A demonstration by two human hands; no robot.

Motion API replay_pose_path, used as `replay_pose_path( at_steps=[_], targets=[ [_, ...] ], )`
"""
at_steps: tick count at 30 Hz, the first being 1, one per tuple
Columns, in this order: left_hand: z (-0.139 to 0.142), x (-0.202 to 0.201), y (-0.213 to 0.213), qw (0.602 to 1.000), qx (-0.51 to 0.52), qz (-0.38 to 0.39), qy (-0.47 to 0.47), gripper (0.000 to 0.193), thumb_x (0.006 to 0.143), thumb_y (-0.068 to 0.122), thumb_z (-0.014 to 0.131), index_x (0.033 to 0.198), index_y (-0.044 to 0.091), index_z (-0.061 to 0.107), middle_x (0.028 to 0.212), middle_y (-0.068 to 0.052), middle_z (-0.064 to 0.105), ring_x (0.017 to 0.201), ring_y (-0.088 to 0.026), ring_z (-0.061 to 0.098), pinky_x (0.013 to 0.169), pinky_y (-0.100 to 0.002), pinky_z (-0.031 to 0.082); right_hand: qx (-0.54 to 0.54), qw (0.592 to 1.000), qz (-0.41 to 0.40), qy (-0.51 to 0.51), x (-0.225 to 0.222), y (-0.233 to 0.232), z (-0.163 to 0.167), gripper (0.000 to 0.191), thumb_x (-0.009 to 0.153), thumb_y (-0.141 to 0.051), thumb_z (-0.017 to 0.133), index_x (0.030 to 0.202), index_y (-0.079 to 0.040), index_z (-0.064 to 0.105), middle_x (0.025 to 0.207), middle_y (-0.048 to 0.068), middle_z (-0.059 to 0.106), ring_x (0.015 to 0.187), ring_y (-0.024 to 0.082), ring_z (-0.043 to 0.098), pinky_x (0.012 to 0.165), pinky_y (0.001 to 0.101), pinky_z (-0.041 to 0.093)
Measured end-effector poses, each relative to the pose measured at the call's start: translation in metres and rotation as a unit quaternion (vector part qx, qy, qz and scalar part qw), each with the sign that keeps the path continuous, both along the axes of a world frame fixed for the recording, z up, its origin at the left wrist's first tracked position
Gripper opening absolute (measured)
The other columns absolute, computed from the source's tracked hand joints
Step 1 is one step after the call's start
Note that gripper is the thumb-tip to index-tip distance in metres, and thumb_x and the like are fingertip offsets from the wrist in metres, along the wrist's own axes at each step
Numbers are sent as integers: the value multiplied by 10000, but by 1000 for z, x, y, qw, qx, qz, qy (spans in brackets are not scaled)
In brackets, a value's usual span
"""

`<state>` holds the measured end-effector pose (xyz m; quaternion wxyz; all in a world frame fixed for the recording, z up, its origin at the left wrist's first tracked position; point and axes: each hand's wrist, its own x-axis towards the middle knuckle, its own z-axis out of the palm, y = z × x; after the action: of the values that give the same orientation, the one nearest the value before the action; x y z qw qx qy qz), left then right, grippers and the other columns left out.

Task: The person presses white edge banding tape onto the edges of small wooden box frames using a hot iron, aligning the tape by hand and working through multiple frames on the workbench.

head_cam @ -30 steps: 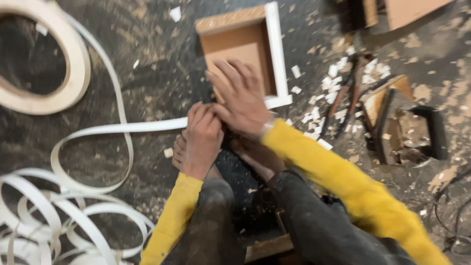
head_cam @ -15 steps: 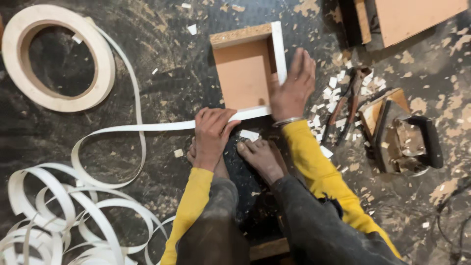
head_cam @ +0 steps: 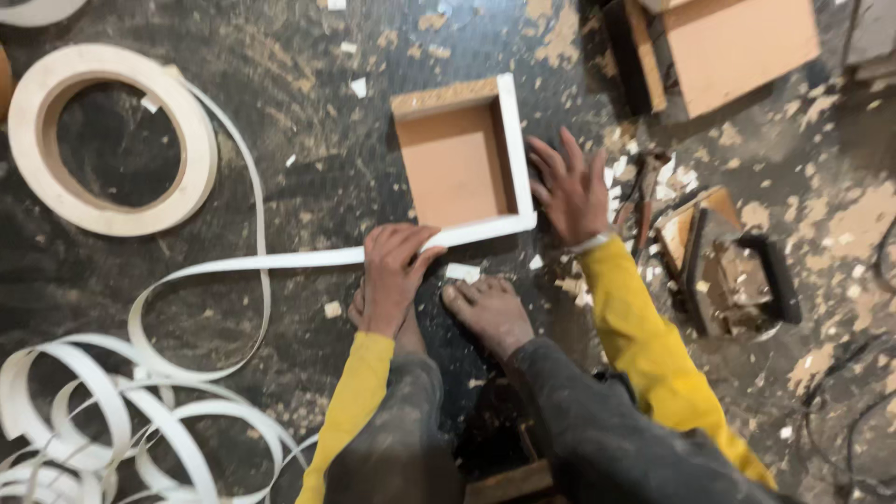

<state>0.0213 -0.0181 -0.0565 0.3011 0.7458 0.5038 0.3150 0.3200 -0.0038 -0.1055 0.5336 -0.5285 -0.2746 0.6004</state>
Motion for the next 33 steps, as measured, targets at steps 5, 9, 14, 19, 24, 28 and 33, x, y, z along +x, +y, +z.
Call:
replay_pose_path(
  at_steps=[5,9,14,19,24,28,33],
  targets=[
    [-1,1,-1,1000,-9,12,-3,271,859,261,814,1070,97,769,1053,-37,752,1052,-242,657,1018,-410,426,-181,969,56,-159,26,-43,22,396,1009,-296,591,1308,-50,673,1123,146,702,877,171,656,747,296,574],
    [-3,0,-2,1000,-15,10,-3,263,862,258,811,1071,102,772,1062,-36,757,1062,-240,653,1006,-409,424,-162,978,50,-122,14,-61,2,208,955,-81,702,1143,4,717,876,49,742,696,85,646,599,196,505],
    [-2,0,-2,999,-35,14,-9,265,862,262,812,1073,106,776,1063,-32,758,1063,-231,653,994,-399,430,-188,979,25,-78,12,-52,3,171,930,-82,771,1028,50,723,813,62,716,611,85,603,530,228,484],
    [-3,1,-3,999,-38,12,-7,277,860,266,816,1082,105,779,1066,-32,760,1066,-229,652,990,-397,430,-173,860,105,-469,-11,-44,41,165,909,-207,791,950,-47,784,810,98,770,629,171,687,596,325,542],
    [-4,1,-4,999,-37,15,-1,266,867,265,816,1079,108,781,1066,-30,762,1072,-227,655,985,-391,431,-85,638,109,-757,-52,-40,61,161,912,-202,760,847,-55,751,840,177,731,718,382,707,681,491,562],
    [-2,2,-5,999,-42,16,6,274,870,269,811,1092,110,784,1076,-34,766,1072,-223,656,998,-395,423,-109,695,121,-701,-57,-40,68,150,938,-175,676,873,-53,736,832,188,711,732,392,710,689,500,562],
    [2,1,-6,999,-52,16,-2,261,884,253,803,1091,96,783,1075,-40,769,1076,-230,647,996,-391,413,-72,677,135,-720,-59,-46,70,111,906,-107,666,889,-55,763,835,199,724,747,402,711,684,487,563]
  ],
)
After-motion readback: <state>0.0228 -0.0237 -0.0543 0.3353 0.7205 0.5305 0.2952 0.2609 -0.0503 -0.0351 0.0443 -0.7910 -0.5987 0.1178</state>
